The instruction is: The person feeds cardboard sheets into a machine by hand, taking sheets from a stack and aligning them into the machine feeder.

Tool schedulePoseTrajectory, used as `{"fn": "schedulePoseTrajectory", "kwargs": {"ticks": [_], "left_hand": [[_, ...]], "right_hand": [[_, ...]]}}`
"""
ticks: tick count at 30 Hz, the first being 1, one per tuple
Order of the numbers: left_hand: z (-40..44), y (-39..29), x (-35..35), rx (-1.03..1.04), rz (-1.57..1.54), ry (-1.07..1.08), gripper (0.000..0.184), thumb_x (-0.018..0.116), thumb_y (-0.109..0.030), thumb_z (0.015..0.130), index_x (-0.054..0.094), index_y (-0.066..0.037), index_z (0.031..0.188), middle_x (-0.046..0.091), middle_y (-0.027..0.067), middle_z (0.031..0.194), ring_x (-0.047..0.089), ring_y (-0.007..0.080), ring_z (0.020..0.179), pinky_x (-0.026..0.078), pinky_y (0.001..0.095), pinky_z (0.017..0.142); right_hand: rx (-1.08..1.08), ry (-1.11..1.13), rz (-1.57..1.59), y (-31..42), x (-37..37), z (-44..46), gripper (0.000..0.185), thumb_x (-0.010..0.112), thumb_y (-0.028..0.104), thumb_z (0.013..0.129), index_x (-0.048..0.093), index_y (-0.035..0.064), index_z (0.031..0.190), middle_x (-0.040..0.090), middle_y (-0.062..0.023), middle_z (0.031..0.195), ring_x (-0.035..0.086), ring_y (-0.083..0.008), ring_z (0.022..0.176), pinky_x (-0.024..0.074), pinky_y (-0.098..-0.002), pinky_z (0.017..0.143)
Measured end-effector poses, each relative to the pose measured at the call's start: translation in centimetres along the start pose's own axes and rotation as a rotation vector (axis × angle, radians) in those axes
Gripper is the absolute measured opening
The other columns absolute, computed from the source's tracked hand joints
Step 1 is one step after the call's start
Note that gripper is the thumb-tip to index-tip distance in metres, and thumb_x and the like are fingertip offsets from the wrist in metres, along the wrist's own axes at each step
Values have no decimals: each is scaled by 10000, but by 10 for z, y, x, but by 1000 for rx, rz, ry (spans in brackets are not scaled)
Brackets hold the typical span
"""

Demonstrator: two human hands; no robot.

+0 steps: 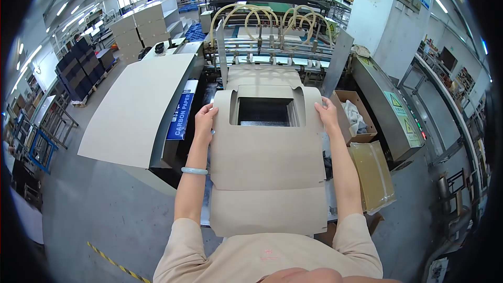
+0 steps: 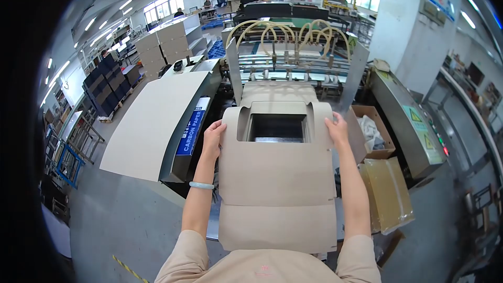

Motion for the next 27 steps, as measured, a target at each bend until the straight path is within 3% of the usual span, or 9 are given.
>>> {"fn": "schedulePoseTrajectory", "kwargs": {"ticks": [11,27], "left_hand": [[2,24,-4,-106,76,-20,320,575,-116,858,587,12,1151,627,137,1050,577,221,966,449,317,856],[-12,36,-14,-277,215,116,388,560,-237,898,567,7,1201,611,170,1103,590,278,989,481,368,837]], "right_hand": [[88,21,-81,-19,2,-7,434,596,104,854,494,-1,1263,645,-140,960,612,-165,790,498,-256,704],[278,276,56,-12,7,-30,460,594,204,872,503,-9,1270,632,-134,1051,601,-185,872,486,-247,722]]}}
Point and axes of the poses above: each hand's wrist, its own z-axis towards the middle knuckle, its own x-axis out of the palm, y = z × x, the point moved 4 cm from there along z, towards the middle knuckle
